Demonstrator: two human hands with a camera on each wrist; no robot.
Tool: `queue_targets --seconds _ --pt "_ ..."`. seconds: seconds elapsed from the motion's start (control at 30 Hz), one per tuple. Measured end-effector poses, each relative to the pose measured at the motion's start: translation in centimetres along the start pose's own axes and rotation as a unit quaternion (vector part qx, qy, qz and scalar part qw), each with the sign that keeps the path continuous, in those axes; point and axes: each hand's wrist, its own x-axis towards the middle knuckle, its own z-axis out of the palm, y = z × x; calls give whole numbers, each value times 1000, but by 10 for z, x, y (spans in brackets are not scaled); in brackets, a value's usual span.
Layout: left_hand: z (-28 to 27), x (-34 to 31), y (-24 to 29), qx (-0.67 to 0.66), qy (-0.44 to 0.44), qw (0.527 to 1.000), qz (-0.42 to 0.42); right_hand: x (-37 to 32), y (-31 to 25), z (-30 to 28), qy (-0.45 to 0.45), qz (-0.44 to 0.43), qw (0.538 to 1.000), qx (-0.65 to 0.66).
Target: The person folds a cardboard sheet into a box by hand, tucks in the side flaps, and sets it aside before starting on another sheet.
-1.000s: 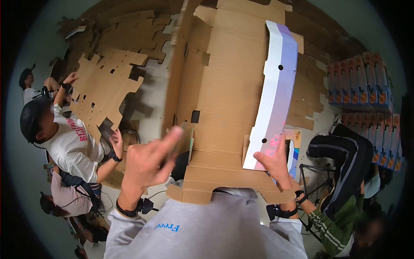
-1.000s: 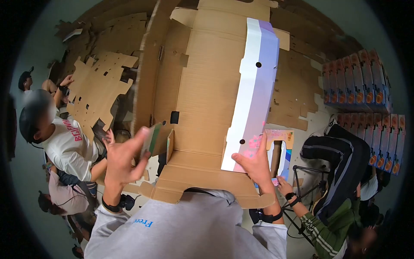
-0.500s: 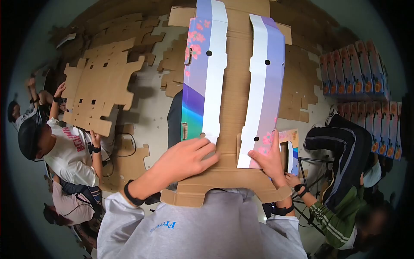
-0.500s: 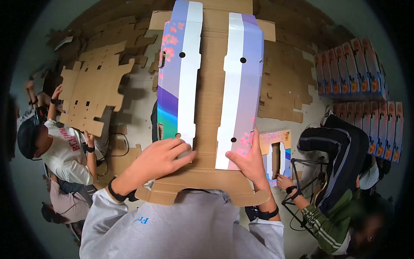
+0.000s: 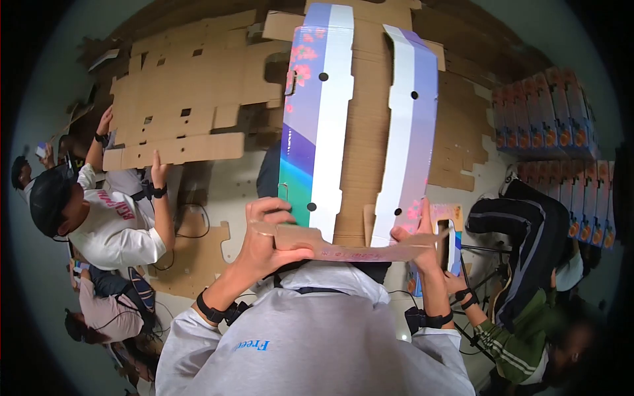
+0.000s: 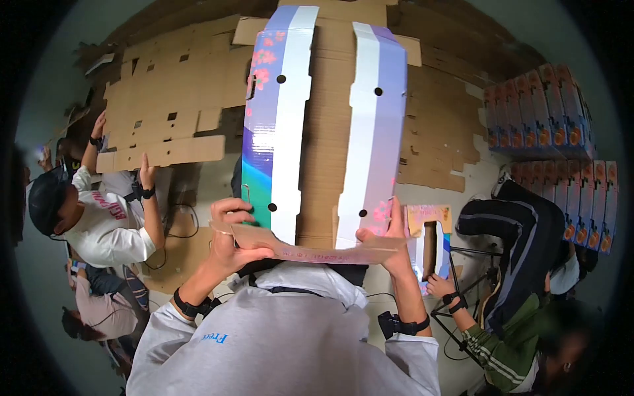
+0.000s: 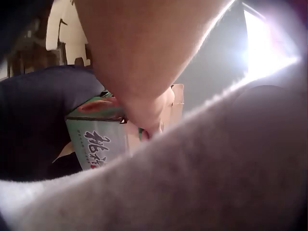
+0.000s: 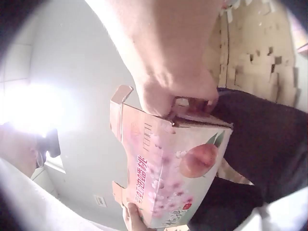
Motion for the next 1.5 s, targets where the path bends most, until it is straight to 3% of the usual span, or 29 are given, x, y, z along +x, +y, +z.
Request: queue_targets --seconds 0.07,0.13,0.27,0.37,0.4,0.47,0.53,0.63,0.73,1.07,1.37,1.5 --pt "8 -4 -5 -26 24 999 -10 -8 12 -9 -42 91 984 147" --pt "16 -12 -10 -46 42 998 -22 -14 12 -9 -22 101 976 193" --pt "26 -23 3 -165 94 962 -198 -13 -16 -3 86 122 931 334" --pt "26 -20 7 -152 101 956 -230 -16 -37 -5 148 21 922 358" --pt "25 -21 6 -144 80 959 -231 -18 -34 -6 183 -17 924 335" --pt "18 -12 7 -110 30 973 -202 -18 -61 3 202 -60 975 72" --pt "10 -9 13 -91 -17 977 -194 -27 -94 14 215 -124 949 -195" --pt "7 -10 15 -100 -16 975 -200 -25 -84 35 260 -140 946 -133" --pt "7 -11 12 -73 11 985 -153 -26 -79 42 279 -162 944 -66" --pt "18 -17 -4 -82 100 986 -104 -15 -66 32 201 -114 973 -13" --pt "23 -1 -23 -216 101 961 -138 -4 -56 42 178 -105 976 62" --pt "19 10 -26 -294 63 938 -171 -6 -54 43 180 -97 977 68"
